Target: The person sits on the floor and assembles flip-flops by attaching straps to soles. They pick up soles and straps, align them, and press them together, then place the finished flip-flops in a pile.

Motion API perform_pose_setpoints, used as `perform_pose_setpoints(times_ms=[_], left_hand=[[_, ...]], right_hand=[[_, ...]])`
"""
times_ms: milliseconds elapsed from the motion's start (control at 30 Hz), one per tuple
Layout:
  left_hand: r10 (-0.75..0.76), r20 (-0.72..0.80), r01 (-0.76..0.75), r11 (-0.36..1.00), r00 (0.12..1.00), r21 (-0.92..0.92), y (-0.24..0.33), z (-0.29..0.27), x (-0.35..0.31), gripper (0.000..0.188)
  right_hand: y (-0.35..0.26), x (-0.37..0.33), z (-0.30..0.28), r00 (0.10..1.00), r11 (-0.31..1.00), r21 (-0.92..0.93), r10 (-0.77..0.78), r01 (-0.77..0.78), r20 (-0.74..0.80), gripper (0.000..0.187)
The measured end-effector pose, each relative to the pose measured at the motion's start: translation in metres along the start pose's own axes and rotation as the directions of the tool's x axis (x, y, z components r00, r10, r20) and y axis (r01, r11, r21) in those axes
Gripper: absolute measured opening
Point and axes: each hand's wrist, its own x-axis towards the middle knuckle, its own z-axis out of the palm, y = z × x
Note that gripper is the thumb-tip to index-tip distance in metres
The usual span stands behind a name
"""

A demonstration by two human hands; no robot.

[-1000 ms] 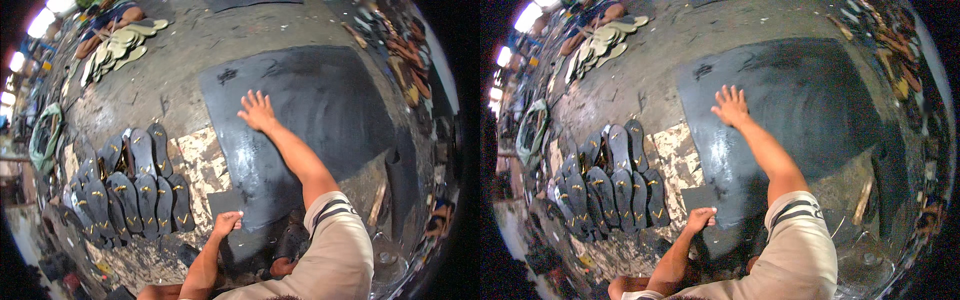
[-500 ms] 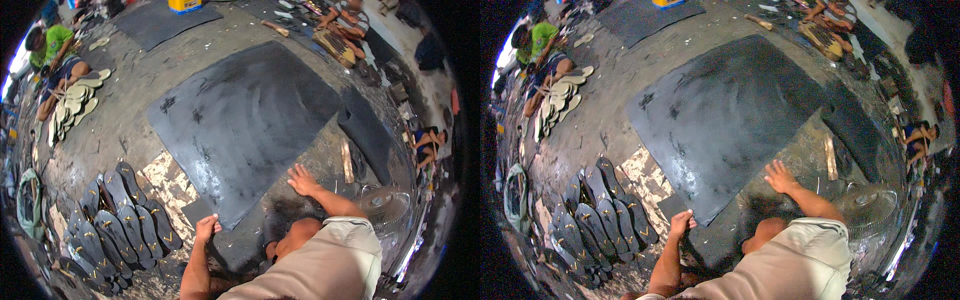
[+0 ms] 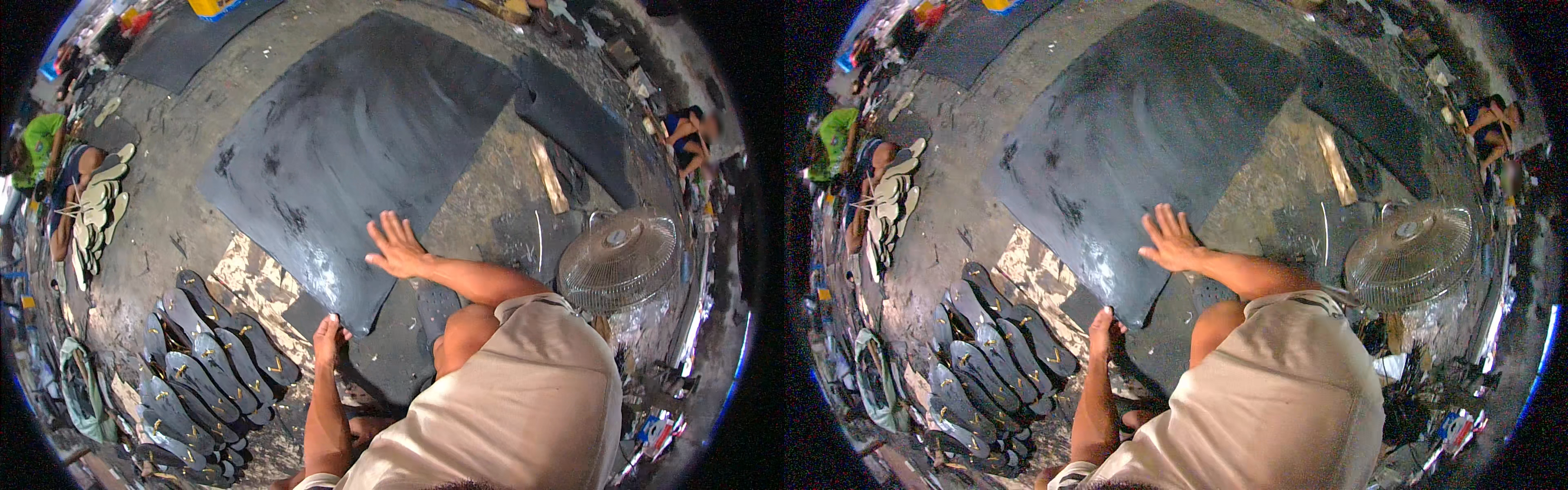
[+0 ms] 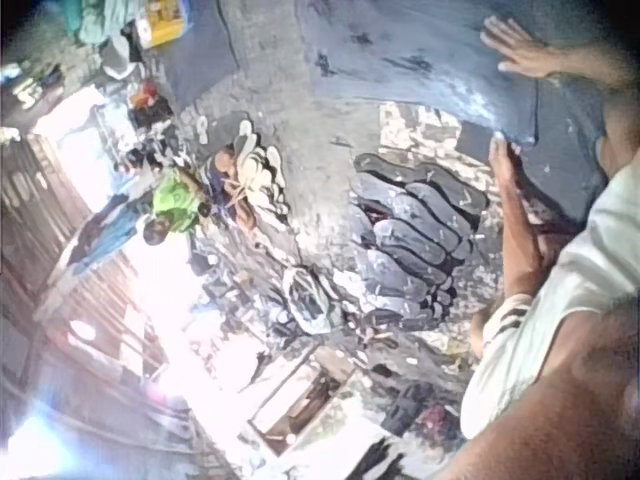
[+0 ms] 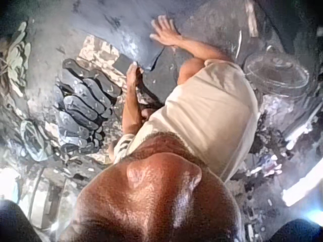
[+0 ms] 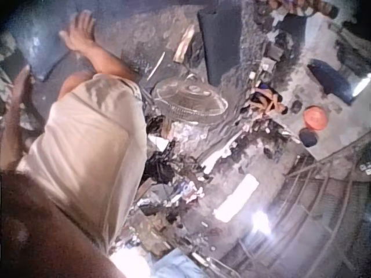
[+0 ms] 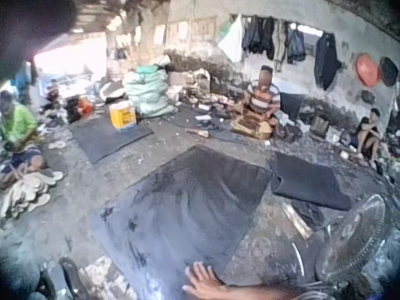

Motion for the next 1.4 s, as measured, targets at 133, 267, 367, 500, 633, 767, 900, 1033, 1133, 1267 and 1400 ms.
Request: perform_pose_setpoints(times_ms=[133, 267, 367, 500, 633, 767, 900, 1033, 1133, 1267, 1400], left_hand=[[-0.013, 0.07, 0.024, 0.987, 0.997, -0.162, 0.007, -0.004, -0.005, 0.059], [-0.066, 0.051, 0.073, 0.986, 0.996, -0.151, 0.009, 0.003, -0.006, 0.058], [-0.067, 0.064, 0.076, 0.987, 0.996, -0.145, 0.006, 0.003, -0.001, 0.046], [-0.065, -0.005, 0.064, 0.994, 0.998, -0.083, 0.011, 0.013, 0.001, 0.023], [-0.071, -0.019, 0.068, 0.99, 0.997, -0.123, 0.015, 0.004, 0.003, 0.021], [-0.077, 0.004, 0.077, 0.986, 0.997, -0.146, 0.014, 0.004, 0.004, 0.017], [-0.098, 0.079, 0.109, 0.982, 0.992, -0.154, 0.015, 0.006, 0.003, 0.018], [-0.113, 0.208, 0.154, 0.969, 0.972, -0.191, 0.009, -0.014, 0.017, 0.026], [-0.144, 0.147, 0.163, 0.978, 0.979, -0.132, 0.018, -0.019, 0.016, 0.031], [-0.188, 0.215, 0.221, 0.966, 0.958, -0.137, 0.018, -0.015, 0.019, 0.032], [-0.166, 0.141, 0.185, 0.973, 0.976, -0.138, 0.025, -0.012, 0.014, 0.032]], right_hand=[[0.04, -0.018, -0.022, 0.957, 0.949, -0.128, -0.289, 0.287, 0.007, 0.055], [0.138, -0.03, -0.049, 0.947, 0.907, -0.275, 0.292, -0.318, -0.132, 0.058], [0.17, -0.015, -0.056, 0.819, 0.813, -0.148, 0.527, -0.563, -0.226, 0.063], [0.14, 0.013, -0.044, 0.939, 0.941, -0.106, 0.304, -0.323, -0.161, 0.069], [0.044, 0.011, -0.013, 0.984, 0.98, -0.1, 0.163, -0.17, -0.077, 0.076], [0.038, -0.024, -0.044, 0.992, 0.989, 0.138, 0.045, -0.06, 0.116, 0.072], [0.07, -0.081, -0.143, 0.921, 0.978, 0.092, 0.208, -0.188, -0.329, 0.06], [0.098, -0.16, -0.317, 0.645, 0.814, -0.217, 0.232, -0.539, -0.728, 0.054], [0.16, -0.265, -0.4, 0.486, 0.452, -0.408, 0.069, -0.794, -0.871, 0.055], [0.248, -0.43, -0.45, -0.068, -0.019, 0.1, 0.855, -0.995, -0.515, 0.088], [0.242, -0.426, -0.415, -0.118, 0.003, 0.877, 0.991, -0.48, -0.068, 0.103]])
